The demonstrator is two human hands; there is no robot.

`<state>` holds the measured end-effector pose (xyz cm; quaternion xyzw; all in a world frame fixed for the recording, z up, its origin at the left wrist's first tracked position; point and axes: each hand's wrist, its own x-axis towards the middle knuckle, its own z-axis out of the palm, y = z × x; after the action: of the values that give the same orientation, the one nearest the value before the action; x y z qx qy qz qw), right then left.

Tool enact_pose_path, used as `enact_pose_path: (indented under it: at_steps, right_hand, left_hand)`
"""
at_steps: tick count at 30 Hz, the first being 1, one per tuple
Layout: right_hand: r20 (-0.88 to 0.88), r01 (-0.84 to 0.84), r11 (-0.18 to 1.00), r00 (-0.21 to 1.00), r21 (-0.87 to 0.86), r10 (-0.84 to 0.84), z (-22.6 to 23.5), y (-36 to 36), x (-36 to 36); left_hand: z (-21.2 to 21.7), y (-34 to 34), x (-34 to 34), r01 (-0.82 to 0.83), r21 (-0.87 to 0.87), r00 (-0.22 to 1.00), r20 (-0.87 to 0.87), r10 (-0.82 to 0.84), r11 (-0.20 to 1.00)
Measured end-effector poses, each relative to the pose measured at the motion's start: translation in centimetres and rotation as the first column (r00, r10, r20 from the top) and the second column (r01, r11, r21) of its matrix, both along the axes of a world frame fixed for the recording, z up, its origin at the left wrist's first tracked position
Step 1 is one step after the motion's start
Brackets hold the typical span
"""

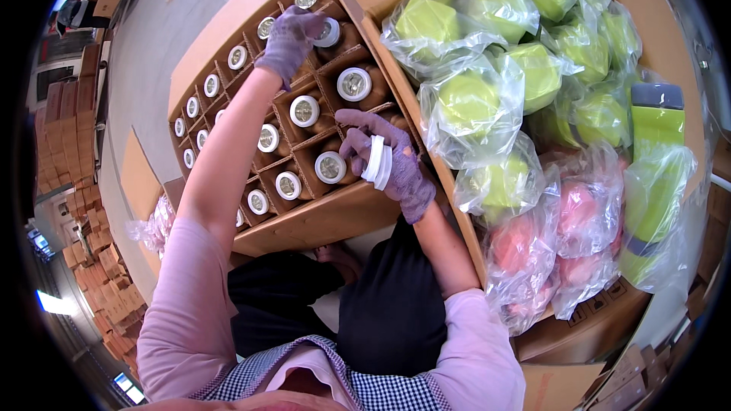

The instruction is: The person places white plastic rings onto the tops of small jars arranged in a cardboard tray. The person then picks up a green plastic container, removes its lid, places a clear glass insert inside, and secures the lid.

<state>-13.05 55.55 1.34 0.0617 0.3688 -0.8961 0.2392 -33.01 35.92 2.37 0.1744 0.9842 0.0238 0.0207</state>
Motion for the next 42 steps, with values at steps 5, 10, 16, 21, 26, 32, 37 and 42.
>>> enact_pose_path:
  at_steps: [5,10,16,21,26,32,37,42]
  right_hand:
    - [-0.026,-0.032,0.976,0.999,-0.216,0.027,-1.1,-0.1,0.0]
    - [-0.036,-0.054,0.987,0.998,-0.152,0.049,-0.9,-0.3,0.1]
    - [-0.038,-0.05,0.995,0.998,-0.088,0.047,-0.4,0.3,-0.2]
    - [0.113,0.046,0.999,0.992,0.028,-0.049,-0.3,0.2,-0.6]
    - [0.049,0.061,0.997,0.997,0.049,-0.064,0.3,0.0,-0.3]
    - [-0.262,0.223,0.952,0.951,0.211,-0.164,-3.1,-1.1,-0.2]
    - [-0.078,0.162,0.985,0.984,0.061,-0.157,-0.8,-1.2,0.3]
    - [-0.141,0.191,0.982,0.972,-0.007,-0.19,-1.5,-1.7,0.8]
  left_hand:
    - [-3.7,-1.9,2.6,0.189,0.197,0.968,-0.203,-0.148,0.962]
    - [-1.5,-1.4,2.2,0.161,0.189,0.987,-0.045,-0.155,0.969]
    - [-1.0,0.3,2.0,0.092,0.011,0.994,0.063,-0.093,0.996]
    - [-2.4,3.0,3.4,-0.093,-0.134,0.995,-0.04,0.088,0.987]
    - [1.5,2.5,3.9,0.021,-0.159,0.997,0.08,-0.008,0.987]
    - [8.1,5.9,15.9,0.138,0.625,0.936,0.172,-0.308,0.768]
    - [7.5,2.9,14.5,-0.63,0.622,0.614,0.766,-0.193,0.464]
    - [6.8,1.9,14.9,-0.146,0.732,0.844,0.444,-0.303,0.666]
